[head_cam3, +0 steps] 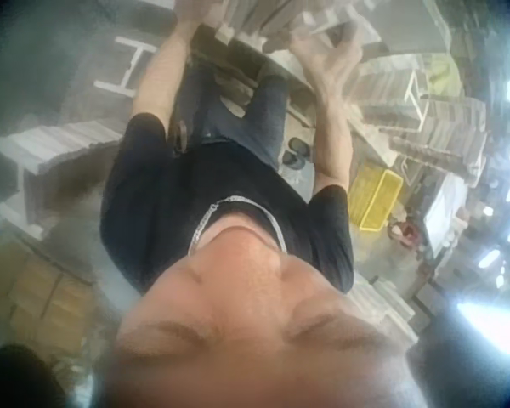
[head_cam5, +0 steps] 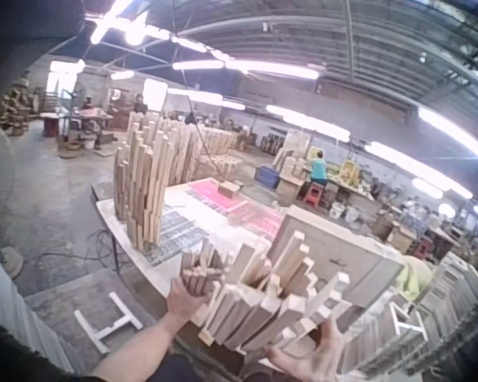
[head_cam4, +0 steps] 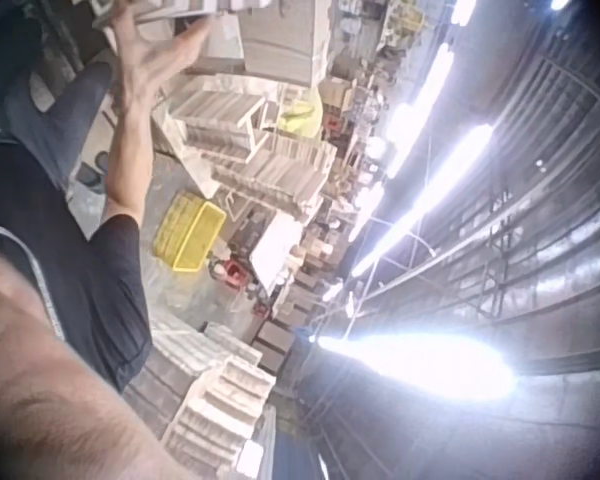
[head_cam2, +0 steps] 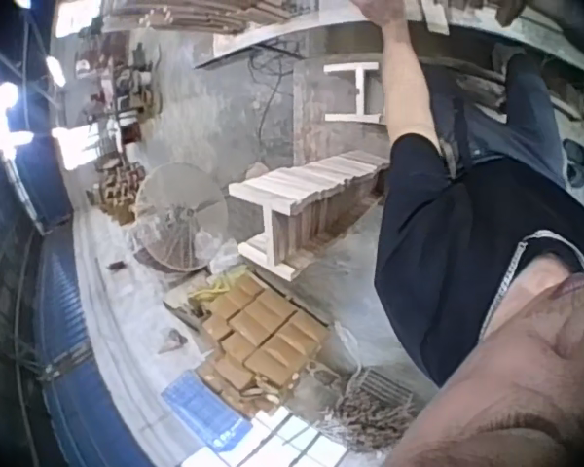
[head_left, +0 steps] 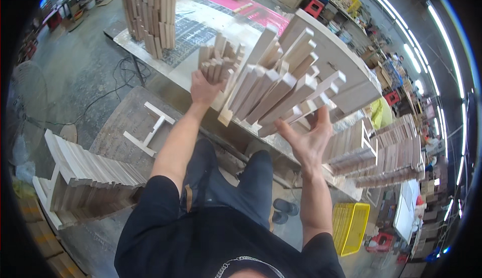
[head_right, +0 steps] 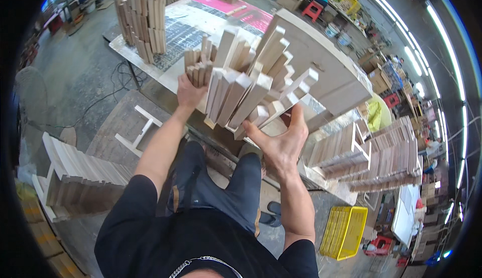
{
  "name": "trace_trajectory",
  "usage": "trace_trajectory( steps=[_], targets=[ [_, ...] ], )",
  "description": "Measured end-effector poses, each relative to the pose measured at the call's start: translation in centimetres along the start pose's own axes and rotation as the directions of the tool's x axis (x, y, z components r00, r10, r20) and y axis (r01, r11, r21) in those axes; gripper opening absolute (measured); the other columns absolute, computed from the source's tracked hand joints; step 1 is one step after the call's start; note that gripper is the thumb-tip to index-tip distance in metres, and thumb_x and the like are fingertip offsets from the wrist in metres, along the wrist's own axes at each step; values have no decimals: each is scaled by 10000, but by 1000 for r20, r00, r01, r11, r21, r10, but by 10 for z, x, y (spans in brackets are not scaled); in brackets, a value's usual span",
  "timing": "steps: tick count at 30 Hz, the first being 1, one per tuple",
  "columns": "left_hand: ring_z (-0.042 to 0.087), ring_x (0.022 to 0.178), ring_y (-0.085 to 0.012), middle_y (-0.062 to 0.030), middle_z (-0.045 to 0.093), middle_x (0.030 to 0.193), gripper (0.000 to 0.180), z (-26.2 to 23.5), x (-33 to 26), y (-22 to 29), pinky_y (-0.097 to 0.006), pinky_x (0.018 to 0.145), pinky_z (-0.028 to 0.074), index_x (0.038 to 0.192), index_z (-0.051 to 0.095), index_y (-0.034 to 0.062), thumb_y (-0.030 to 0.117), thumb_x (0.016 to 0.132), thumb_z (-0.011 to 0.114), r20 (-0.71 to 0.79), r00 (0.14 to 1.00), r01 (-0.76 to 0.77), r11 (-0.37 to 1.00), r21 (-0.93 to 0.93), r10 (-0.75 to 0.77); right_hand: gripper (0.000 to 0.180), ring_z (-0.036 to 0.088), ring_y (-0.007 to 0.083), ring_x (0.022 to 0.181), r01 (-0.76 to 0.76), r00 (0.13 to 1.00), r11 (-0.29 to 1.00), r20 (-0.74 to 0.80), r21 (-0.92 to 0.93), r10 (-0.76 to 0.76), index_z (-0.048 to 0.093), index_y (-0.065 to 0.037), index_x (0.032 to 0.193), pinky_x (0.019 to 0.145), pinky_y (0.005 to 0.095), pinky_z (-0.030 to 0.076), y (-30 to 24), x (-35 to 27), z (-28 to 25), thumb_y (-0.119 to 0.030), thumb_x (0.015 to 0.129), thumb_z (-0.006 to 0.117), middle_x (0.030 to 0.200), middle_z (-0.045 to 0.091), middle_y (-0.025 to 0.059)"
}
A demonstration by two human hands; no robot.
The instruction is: Assemble and organize small interlocking wooden components to form larger structures.
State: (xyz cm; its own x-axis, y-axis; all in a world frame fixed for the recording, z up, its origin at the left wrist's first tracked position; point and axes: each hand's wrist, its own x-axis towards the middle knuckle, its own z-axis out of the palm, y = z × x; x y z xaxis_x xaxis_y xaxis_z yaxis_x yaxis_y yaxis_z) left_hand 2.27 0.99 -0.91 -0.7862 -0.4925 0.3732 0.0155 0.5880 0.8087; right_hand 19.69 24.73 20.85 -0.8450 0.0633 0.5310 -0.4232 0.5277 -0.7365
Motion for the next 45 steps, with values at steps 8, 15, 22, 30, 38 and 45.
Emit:
trace_trajectory(
  steps=[8, 15, 22, 30, 38, 45],
  targets=[
    [525, 1185, -440, -252, 477, 1254, 920, 6, 6, -14, -482, 1013, 470, 1317, 436, -58, 387, 683, 932, -41, 994, -102, 990, -95, 99, 797, 704, 258, 953, 1, 1000, 977, -25, -213, -7, 569, 33, 1232, 867, 390, 565, 59, -66, -15, -284, 598, 936, 1061, 686, 150],
    [512, 1241, -402, -264, 497, 1315, 933, -15, -20, -27, -459, 1046, 454, 1388, 426, -110, 364, 743, 904, -108, 993, -55, 998, -21, 52, 763, 617, 379, 901, 172, 981, 930, -32, -325, -193, 564, 44, 1130, 757, 451, 517, 61, -90, -27, -296, 557, 936, 1022, 587, 197],
    [638, 976, -222, -105, 631, 1025, 323, -84, -133, 34, -340, 951, 500, 1188, 598, -38, 55, 896, 702, 33, 997, -48, 907, -419, 68, 795, 656, 398, 981, 150, 986, 971, -41, -184, -160, 585, 52, 1189, 840, 447, 547, 67, -97, -32, -275, 549, 926, 1130, 629, 213],
    [713, 875, -308, -165, 714, 962, 153, -142, -220, 109, -349, 824, 570, 994, 647, -31, -53, 842, 657, 151, 846, -365, 761, -536, 512, 825, 662, 334, 958, -35, 992, 971, -126, -237, 5, 544, 44, 1224, 834, 420, 538, 84, -81, -21, -294, 584, 939, 1084, 631, 190],
    [639, 1118, -411, -242, 611, 1263, 520, -91, -244, 141, -431, 933, 548, 1281, 582, -61, 29, 795, 743, 254, 798, -373, 778, -505, 547, 881, 663, 306, 940, -119, 965, 980, -252, -163, 75, 536, 80, 1249, 826, 413, 547, 120, -84, -7, -318, 585, 956, 1069, 638, 184],
    [552, 1241, -409, -251, 489, 1392, 900, -99, -205, 148, -462, 1029, 489, 1410, 448, -47, 223, 695, 923, 104, 880, -408, 849, -335, 463, 786, 669, 231, 964, -114, 980, 993, -164, -8, 111, 564, 41, 1190, 832, 371, 548, 123, -99, -23, -256, 578, 958, 1023, 668, 144]
  ],
)
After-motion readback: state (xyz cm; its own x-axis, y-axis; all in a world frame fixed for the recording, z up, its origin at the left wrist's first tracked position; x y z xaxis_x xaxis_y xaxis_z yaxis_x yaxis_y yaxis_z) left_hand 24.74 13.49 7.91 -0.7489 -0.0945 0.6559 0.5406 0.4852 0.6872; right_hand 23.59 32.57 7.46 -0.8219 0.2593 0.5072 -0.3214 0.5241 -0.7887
